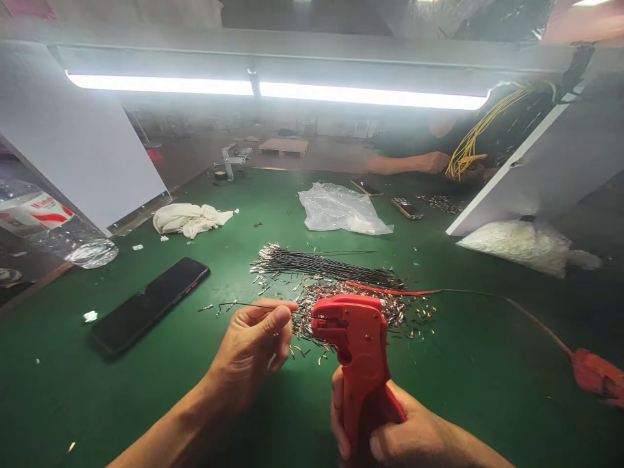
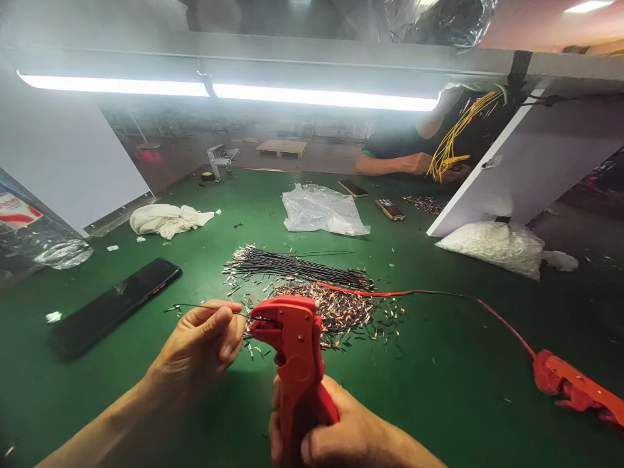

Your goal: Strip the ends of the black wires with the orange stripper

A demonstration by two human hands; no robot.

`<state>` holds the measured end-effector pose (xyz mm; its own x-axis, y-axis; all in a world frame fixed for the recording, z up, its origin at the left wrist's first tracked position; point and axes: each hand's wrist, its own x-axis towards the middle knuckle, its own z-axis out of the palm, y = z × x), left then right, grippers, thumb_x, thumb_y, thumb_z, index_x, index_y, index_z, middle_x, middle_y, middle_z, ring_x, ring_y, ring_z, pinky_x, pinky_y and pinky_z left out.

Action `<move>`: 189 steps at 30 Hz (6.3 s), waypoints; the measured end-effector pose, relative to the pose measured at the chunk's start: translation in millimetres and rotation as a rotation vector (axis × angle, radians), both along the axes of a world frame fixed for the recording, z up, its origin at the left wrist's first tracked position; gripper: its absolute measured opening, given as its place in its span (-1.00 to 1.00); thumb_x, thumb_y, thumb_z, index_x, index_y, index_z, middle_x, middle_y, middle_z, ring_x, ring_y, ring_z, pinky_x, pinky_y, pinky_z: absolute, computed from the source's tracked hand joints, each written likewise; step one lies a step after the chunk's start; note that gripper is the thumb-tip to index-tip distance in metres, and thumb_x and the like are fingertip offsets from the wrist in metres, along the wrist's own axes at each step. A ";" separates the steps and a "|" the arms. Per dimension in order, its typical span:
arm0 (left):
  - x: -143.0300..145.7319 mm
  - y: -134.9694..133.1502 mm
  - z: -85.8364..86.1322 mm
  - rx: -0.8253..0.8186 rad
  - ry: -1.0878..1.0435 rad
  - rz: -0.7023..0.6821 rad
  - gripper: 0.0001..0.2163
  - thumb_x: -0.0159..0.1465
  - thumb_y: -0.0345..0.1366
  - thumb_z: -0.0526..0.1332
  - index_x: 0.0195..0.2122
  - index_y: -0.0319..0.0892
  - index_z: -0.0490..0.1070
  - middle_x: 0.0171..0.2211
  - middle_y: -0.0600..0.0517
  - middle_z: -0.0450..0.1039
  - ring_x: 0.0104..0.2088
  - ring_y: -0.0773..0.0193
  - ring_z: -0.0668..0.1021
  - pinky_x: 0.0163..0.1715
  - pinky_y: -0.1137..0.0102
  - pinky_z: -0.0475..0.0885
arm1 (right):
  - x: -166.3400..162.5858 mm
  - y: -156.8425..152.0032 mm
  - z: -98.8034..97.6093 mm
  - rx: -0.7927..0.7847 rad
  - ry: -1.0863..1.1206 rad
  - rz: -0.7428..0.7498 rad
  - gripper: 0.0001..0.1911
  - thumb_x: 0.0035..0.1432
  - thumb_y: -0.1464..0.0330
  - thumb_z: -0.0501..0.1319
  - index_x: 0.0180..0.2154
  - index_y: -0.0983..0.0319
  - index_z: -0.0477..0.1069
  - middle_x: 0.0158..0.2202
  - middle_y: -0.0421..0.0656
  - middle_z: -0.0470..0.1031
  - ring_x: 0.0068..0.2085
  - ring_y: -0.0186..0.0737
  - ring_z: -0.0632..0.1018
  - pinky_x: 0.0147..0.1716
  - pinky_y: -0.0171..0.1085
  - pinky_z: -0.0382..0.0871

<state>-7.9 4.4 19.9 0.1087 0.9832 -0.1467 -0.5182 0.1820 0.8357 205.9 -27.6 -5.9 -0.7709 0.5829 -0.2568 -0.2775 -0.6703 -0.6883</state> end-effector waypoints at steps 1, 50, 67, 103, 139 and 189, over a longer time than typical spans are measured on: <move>-0.3 0.1 1.6 0.006 0.010 0.008 -0.78 0.08 -0.14 0.42 -0.34 -0.15 0.55 -0.73 0.16 0.27 -0.68 0.45 0.28 -0.74 0.57 0.17 | -0.1 0.0 0.1 0.000 0.002 0.000 -0.57 -0.36 0.57 0.12 -0.29 0.32 0.37 -0.46 -0.19 0.49 -0.46 -0.35 0.43 -0.42 -0.38 0.26; 1.8 -5.7 7.8 0.126 0.341 0.179 -0.75 0.08 -0.10 0.42 -0.43 -0.17 0.48 -0.78 0.20 0.22 -0.77 0.52 0.25 -0.73 0.57 0.07 | 3.4 0.7 -15.5 0.270 -0.060 0.031 -0.54 -0.03 0.09 0.36 -0.25 0.26 0.29 -0.47 -0.19 0.37 -0.50 -0.39 0.32 -0.51 -0.39 0.17; 4.5 -2.2 4.3 0.108 0.302 0.168 -0.70 0.05 -0.09 0.42 -0.43 -0.21 0.44 -0.81 0.22 0.23 -0.80 0.55 0.22 -0.76 0.61 0.10 | 1.5 0.0 -13.5 0.375 0.005 0.027 -0.61 0.17 0.07 0.23 -0.28 0.31 0.35 -0.48 -0.16 0.37 -0.42 -0.28 0.43 -0.27 -0.18 0.40; -1.3 -6.1 6.7 0.294 0.416 0.225 -0.86 0.17 -0.22 0.37 -0.42 -0.17 0.51 -0.76 0.21 0.25 -0.77 0.56 0.28 -0.76 0.64 0.18 | 4.0 -8.7 5.1 0.153 -0.223 -0.117 -0.51 0.02 -0.03 0.30 -0.50 0.25 0.26 -0.66 -0.31 0.23 -0.63 -0.45 0.22 -0.62 -0.38 0.02; -6.9 0.9 -11.7 0.961 1.297 0.175 -0.88 0.35 -0.41 0.11 -0.20 -0.22 0.44 -0.41 0.02 0.51 -0.43 0.35 0.50 -0.42 0.45 0.38 | 5.1 -6.4 -10.7 -0.025 -0.016 -0.100 -0.61 0.11 0.08 0.28 -0.36 0.30 0.35 -0.62 -0.22 0.39 -0.64 -0.43 0.38 -0.60 -0.44 0.30; -3.9 -6.1 4.7 1.246 1.374 0.617 -0.79 0.09 -0.64 0.34 -0.28 -0.26 0.51 -0.48 0.03 0.45 -0.44 0.35 0.39 -0.47 0.43 0.36 | 5.6 -5.1 -5.8 0.212 -0.143 -0.056 -0.47 0.06 -0.07 0.26 -0.56 0.24 0.25 -0.67 -0.30 0.19 -0.63 -0.45 0.20 -0.62 -0.39 0.02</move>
